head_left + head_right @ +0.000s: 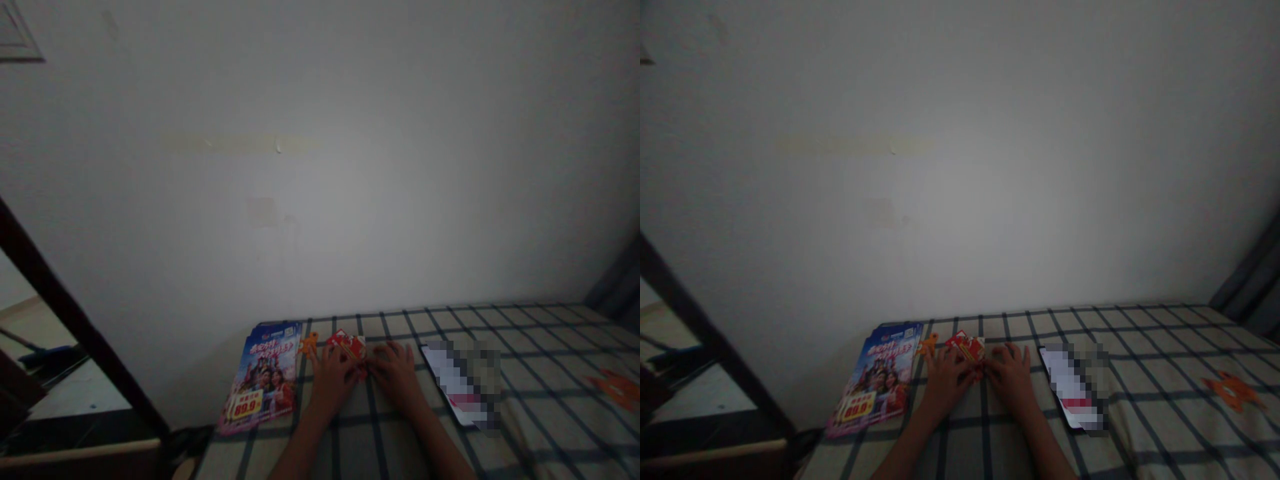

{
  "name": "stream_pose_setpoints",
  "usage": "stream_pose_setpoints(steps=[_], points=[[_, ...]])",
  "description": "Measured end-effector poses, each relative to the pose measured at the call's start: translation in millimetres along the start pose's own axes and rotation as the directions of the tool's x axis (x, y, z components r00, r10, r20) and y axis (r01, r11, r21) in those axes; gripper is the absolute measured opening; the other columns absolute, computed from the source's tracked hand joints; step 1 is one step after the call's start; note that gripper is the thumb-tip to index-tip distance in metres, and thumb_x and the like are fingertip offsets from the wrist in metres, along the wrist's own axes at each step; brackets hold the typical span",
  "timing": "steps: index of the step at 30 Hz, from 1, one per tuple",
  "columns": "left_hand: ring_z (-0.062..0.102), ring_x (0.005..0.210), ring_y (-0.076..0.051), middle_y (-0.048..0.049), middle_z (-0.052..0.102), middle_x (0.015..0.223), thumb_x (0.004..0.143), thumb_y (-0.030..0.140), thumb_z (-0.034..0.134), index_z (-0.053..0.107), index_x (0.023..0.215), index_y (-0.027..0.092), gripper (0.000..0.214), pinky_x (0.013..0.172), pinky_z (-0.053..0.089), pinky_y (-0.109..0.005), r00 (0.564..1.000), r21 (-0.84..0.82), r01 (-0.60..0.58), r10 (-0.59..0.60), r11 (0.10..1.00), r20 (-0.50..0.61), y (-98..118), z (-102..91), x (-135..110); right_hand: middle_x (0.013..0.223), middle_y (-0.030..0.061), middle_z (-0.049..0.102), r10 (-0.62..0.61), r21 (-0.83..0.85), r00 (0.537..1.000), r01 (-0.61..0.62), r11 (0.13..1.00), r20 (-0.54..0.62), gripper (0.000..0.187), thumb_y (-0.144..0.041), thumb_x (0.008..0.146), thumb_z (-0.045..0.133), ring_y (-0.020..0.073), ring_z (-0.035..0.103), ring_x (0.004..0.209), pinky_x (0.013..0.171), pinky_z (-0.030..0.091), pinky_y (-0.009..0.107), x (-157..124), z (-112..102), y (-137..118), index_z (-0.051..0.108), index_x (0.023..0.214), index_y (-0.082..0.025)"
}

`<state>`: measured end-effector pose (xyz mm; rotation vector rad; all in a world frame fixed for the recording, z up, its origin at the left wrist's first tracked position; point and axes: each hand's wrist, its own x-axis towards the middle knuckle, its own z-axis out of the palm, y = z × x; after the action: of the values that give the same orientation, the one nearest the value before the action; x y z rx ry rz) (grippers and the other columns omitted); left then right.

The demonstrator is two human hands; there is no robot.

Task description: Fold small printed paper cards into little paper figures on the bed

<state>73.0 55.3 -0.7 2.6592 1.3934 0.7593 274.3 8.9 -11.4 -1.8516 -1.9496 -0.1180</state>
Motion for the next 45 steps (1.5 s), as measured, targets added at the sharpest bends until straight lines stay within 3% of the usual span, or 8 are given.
stream_pose_setpoints(steps=[8, 16, 22, 32, 39, 45], points=[[0.036, 0.135, -0.034, 0.0012, 0.057, 0.139, 0.091, 0.051, 0.060, 0.058, 0.128, 0.053, 0.038, 0.110, 0.003, -0.077, 0.998, 0.025, -0.005, 0.004, 1.000, 0.055, -3.1, 6.1, -0.8, 0.128, -0.0012, 0.061, 0.021, 0.056, 0.999, -0.023, 0.998, 0.039, 0.026, -0.041, 0.090, 0.059, 0.0309, 0.041, 0.131, 0.112, 0.015, 0.067, 1.4, -0.3, 2.2, 0.067, 0.113, -0.050], [0.034, 0.137, -0.035, 0.0027, 0.056, 0.140, 0.089, 0.055, 0.061, 0.064, 0.121, 0.053, 0.032, 0.109, 0.001, -0.079, 0.994, -0.022, 0.048, -0.046, 0.999, 0.097, -2.0, 3.4, 1.1, 0.117, 0.0006, 0.067, 0.120, 0.162, 0.993, -0.121, 0.979, 0.018, 0.019, -0.041, 0.091, 0.057, 0.0268, 0.050, 0.118, 0.110, 0.024, 0.053, 9.7, -0.5, 5.0, 0.074, 0.098, -0.038], [0.032, 0.138, -0.037, 0.0025, 0.056, 0.142, 0.088, 0.059, 0.059, 0.063, 0.121, 0.053, 0.034, 0.106, -0.004, -0.081, 0.993, -0.045, 0.061, -0.056, 0.997, 0.100, -1.3, 1.0, 0.9, 0.107, 0.0028, 0.068, 0.232, 0.081, 0.972, -0.228, 0.970, -0.043, 0.017, -0.042, 0.089, 0.059, 0.0276, 0.054, 0.109, 0.104, 0.030, 0.049, 21.7, -0.5, -8.9, 0.074, 0.090, -0.033], [0.034, 0.136, -0.037, 0.0037, 0.057, 0.140, 0.088, 0.060, 0.060, 0.061, 0.122, 0.056, 0.034, 0.105, 0.000, -0.083, 0.994, -0.037, 0.074, -0.070, 0.997, 0.088, 0.0, 1.2, 1.2, 0.111, 0.0018, 0.067, 0.196, 0.034, 0.979, -0.194, 0.980, -0.049, 0.014, -0.041, 0.088, 0.061, 0.0265, 0.052, 0.113, 0.106, 0.027, 0.051, 23.5, -2.7, -15.2, 0.071, 0.093, -0.033], [0.034, 0.135, -0.036, 0.0035, 0.060, 0.135, 0.088, 0.058, 0.061, 0.066, 0.117, 0.053, 0.030, 0.105, -0.007, -0.081, 0.992, -0.074, 0.098, -0.091, 0.993, 0.083, 2.6, -1.5, 1.8, 0.111, 0.0014, 0.066, 0.178, 0.078, 0.984, -0.179, 0.981, 0.024, 0.019, -0.048, 0.084, 0.065, 0.0270, 0.051, 0.117, 0.107, 0.027, 0.052, 23.9, -7.9, -9.8, 0.071, 0.095, -0.033], [0.035, 0.135, -0.035, 0.0033, 0.060, 0.134, 0.088, 0.057, 0.061, 0.068, 0.114, 0.052, 0.027, 0.107, -0.005, -0.081, 0.990, -0.054, 0.102, -0.096, 0.993, 0.099, 3.5, -4.5, 1.8, 0.116, 0.0017, 0.064, 0.129, 0.105, 0.989, -0.136, 0.985, 0.072, 0.027, -0.051, 0.080, 0.067, 0.0273, 0.051, 0.118, 0.108, 0.027, 0.055, 21.3, -11.2, -4.4, 0.069, 0.102, -0.035]])
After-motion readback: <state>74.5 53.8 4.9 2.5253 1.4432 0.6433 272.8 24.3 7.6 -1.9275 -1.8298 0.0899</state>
